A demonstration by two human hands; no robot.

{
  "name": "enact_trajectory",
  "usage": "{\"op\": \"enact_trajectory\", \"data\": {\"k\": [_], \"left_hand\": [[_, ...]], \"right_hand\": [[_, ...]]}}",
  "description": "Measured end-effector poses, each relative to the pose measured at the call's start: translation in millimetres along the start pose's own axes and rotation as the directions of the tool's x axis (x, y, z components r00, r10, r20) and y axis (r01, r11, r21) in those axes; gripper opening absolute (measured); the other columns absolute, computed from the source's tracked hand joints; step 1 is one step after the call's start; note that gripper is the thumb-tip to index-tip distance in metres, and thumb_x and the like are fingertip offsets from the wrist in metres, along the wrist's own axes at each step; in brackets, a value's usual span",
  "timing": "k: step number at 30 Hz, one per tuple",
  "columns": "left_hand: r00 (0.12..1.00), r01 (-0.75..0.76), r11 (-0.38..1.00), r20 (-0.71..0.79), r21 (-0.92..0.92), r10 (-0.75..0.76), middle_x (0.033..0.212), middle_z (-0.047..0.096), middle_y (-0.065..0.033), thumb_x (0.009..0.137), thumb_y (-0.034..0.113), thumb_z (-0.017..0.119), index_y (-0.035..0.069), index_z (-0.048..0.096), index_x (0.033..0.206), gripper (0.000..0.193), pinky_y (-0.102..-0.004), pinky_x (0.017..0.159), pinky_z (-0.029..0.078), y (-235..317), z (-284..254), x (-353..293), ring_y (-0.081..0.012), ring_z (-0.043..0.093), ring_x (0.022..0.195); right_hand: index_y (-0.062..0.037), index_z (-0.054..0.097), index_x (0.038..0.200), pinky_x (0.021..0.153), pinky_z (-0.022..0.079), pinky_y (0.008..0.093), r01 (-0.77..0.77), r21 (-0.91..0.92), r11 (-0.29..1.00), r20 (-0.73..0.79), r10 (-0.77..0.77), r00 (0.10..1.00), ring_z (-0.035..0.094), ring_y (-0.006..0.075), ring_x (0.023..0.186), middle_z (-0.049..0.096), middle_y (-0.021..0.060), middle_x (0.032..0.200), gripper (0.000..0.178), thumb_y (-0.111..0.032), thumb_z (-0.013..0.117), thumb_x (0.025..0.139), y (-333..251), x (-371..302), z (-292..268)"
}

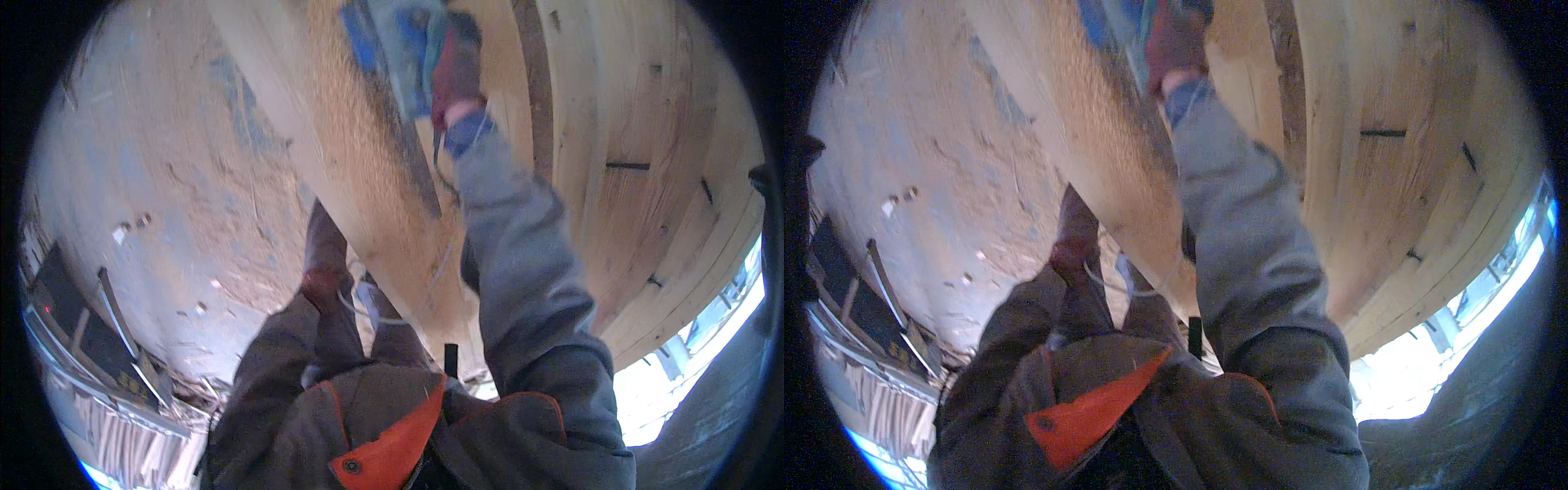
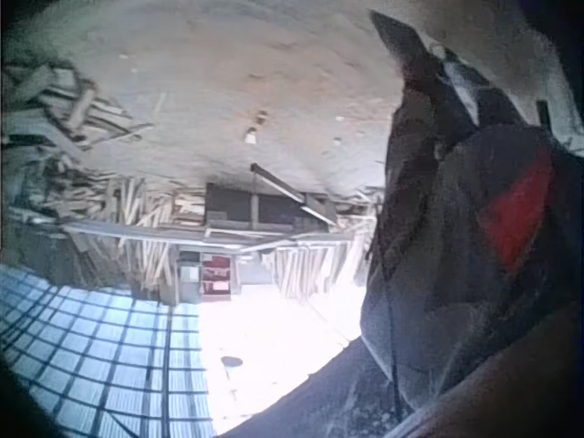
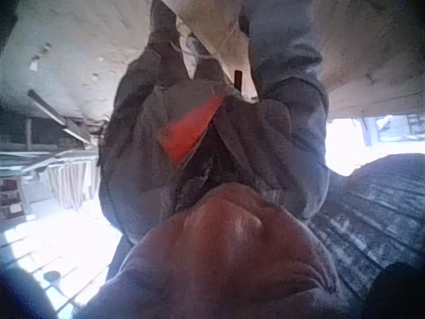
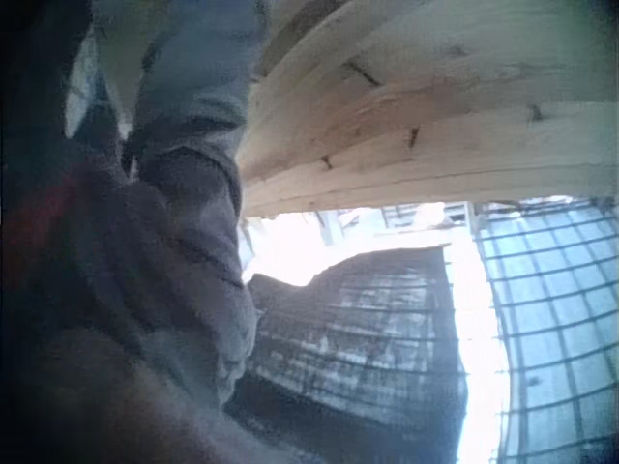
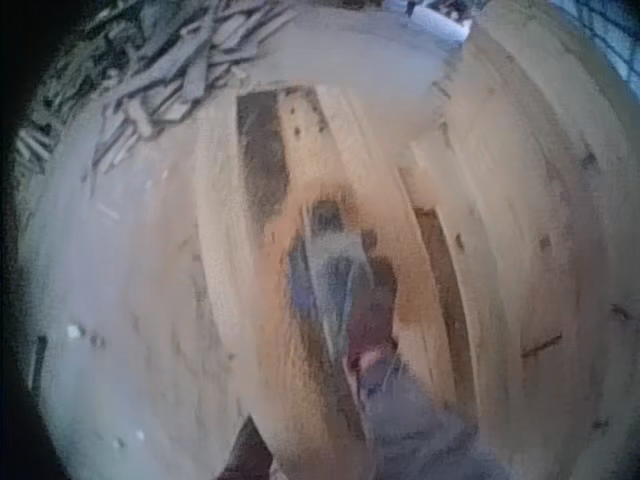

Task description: The person uses a handheld electric sander to smooth the surface of a large curved wooden panel. The sander is moved repeatedly across the panel while the person holds the power cord with the other hand. The panel remains in place throughout the clip.

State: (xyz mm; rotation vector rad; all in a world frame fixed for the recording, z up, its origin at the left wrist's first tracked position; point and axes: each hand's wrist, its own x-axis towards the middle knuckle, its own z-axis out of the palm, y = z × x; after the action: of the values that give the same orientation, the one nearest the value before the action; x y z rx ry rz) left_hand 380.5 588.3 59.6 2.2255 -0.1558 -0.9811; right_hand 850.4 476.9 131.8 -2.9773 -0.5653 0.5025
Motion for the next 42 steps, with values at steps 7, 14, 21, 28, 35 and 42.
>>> {"op": "enact_trajectory", "data": {"k": [7, 14, 21, 28, 35, 42], "left_hand": [[0.984, -0.038, 0.999, 0.174, 0.004, 0.037, 0.112, 0.067, -0.0091, 0.069, 0.039, 0.075, 0.015, 0.069, 0.112, 0.050, -0.0432, 0.090, 0.056, 26.6, -2.0, -39.5, -0.0325, 0.066, 0.109], [0.991, -0.040, 0.994, 0.131, 0.098, 0.027, 0.111, 0.065, -0.0114, 0.065, 0.036, 0.078, 0.016, 0.069, 0.114, 0.053, -0.0453, 0.093, 0.055, 44.1, 27.4, -54.8, -0.0319, 0.063, 0.115], [0.973, -0.035, 0.994, 0.232, 0.108, 0.009, 0.117, 0.068, -0.0107, 0.065, 0.032, 0.077, 0.018, 0.070, 0.114, 0.051, -0.0461, 0.089, 0.056, 37.6, 65.0, -54.6, -0.0340, 0.067, 0.108], [0.993, 0.011, 0.996, 0.118, -0.087, 0.000, 0.099, 0.072, -0.0140, 0.093, 0.034, 0.053, 0.015, 0.071, 0.107, 0.030, -0.0405, 0.087, 0.055, 19.3, 74.5, -60.1, -0.0321, 0.069, 0.098], [0.958, 0.273, 0.896, 0.179, -0.351, -0.222, 0.109, 0.071, -0.0117, 0.092, 0.041, 0.058, 0.018, 0.071, 0.115, 0.035, -0.0405, 0.092, 0.053, -1.5, 43.8, -34.8, -0.0312, 0.068, 0.102], [0.952, 0.183, 0.966, 0.277, -0.183, -0.128, 0.118, 0.070, -0.0117, 0.074, 0.045, 0.074, 0.022, 0.068, 0.123, 0.054, -0.0464, 0.091, 0.054, 1.7, -23.6, -29.3, -0.0334, 0.068, 0.108]], "right_hand": [[-0.0108, 0.043, 0.151, 0.102, 0.047, 0.0392, -0.094, 0.281, 0.955, 0.109, 0.065, 0.992, 0.061, 0.0295, 0.115, 0.063, 0.0187, 0.128, 0.049, -0.023, 0.046, 0.105, 48.8, -73.4, 37.4], [-0.0006, 0.056, 0.139, 0.106, 0.044, 0.0410, -0.254, 0.947, 0.197, 0.205, 0.238, 0.949, 0.059, 0.0238, 0.122, 0.064, 0.0140, 0.132, 0.049, -0.034, 0.034, 0.110, 98.8, -326.5, 67.9], [-0.0037, 0.059, 0.136, 0.065, 0.054, 0.0316, -0.466, 0.661, 0.588, 0.367, 0.288, 0.884, 0.066, 0.0185, 0.081, 0.070, 0.0089, 0.112, 0.040, -0.027, 0.044, 0.107, 181.9, -546.3, 104.4], [-0.0018, 0.059, 0.136, 0.075, 0.054, 0.0328, -0.199, 0.747, 0.634, 0.116, 0.171, 0.978, 0.068, 0.0181, 0.093, 0.069, 0.0093, 0.122, 0.043, -0.031, 0.041, 0.109, 163.1, -490.2, 104.1], [0.0009, 0.054, 0.139, 0.105, 0.044, 0.0370, 0.003, 0.813, 0.582, -0.053, 0.068, 0.996, 0.057, 0.0222, 0.125, 0.061, 0.0109, 0.138, 0.043, -0.027, 0.037, 0.111, 84.5, -257.4, 59.4], [0.0035, 0.049, 0.140, 0.100, 0.047, 0.0421, -0.359, 0.839, 0.408, 0.184, 0.409, 0.894, 0.061, 0.0347, 0.116, 0.060, 0.0252, 0.127, 0.051, -0.035, 0.042, 0.108, 0.6, -23.7, 16.8]]}}
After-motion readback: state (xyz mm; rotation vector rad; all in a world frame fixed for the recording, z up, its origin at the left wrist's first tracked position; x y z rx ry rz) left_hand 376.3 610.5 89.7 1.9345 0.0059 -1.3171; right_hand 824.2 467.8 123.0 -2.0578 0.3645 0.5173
